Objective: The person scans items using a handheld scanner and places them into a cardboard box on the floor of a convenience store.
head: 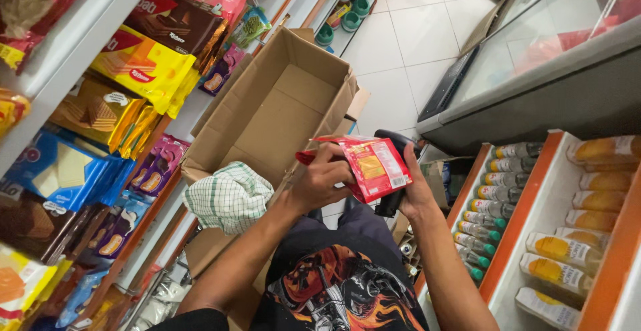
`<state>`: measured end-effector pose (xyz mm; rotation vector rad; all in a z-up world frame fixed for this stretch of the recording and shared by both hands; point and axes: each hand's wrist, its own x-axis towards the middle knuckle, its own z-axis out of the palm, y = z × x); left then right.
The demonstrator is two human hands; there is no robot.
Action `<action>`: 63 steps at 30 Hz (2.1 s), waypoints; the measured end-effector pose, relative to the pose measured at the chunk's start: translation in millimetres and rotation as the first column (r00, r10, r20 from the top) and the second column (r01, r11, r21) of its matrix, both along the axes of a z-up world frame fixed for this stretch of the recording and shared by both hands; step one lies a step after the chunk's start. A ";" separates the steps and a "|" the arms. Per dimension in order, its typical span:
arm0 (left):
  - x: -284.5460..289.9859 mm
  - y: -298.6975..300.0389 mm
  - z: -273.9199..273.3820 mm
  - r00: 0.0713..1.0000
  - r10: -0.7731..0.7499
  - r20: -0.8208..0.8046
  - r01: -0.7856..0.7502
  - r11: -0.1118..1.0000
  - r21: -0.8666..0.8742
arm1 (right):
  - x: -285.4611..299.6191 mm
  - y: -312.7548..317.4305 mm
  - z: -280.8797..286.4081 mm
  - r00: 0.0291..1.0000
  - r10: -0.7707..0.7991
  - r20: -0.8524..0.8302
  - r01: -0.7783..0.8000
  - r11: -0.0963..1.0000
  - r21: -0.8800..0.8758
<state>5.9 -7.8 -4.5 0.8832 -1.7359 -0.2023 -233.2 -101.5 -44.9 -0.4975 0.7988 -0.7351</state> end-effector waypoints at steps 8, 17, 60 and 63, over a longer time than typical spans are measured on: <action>2.4 3.0 8.4 0.982 0.096 0.162 -0.092 0.995 -0.033 | -10.6 4.2 -5.8 0.999 -0.025 -0.026 0.022 0.996 -0.083; -11.0 -16.4 -75.3 0.110 0.112 -0.988 0.726 0.670 0.157 | 2.1 5.5 31.0 0.989 -0.148 -0.021 0.124 0.891 -0.436; -226.5 -238.3 -0.5 0.325 -0.017 -0.946 0.870 0.399 0.292 | -137.2 38.1 31.0 0.536 -0.668 -0.515 0.065 0.641 -0.764; -231.9 -245.1 -2.6 0.338 -0.013 -0.941 0.865 0.400 0.305 | -142.6 31.5 32.5 0.555 -0.600 -0.577 0.105 0.738 -0.666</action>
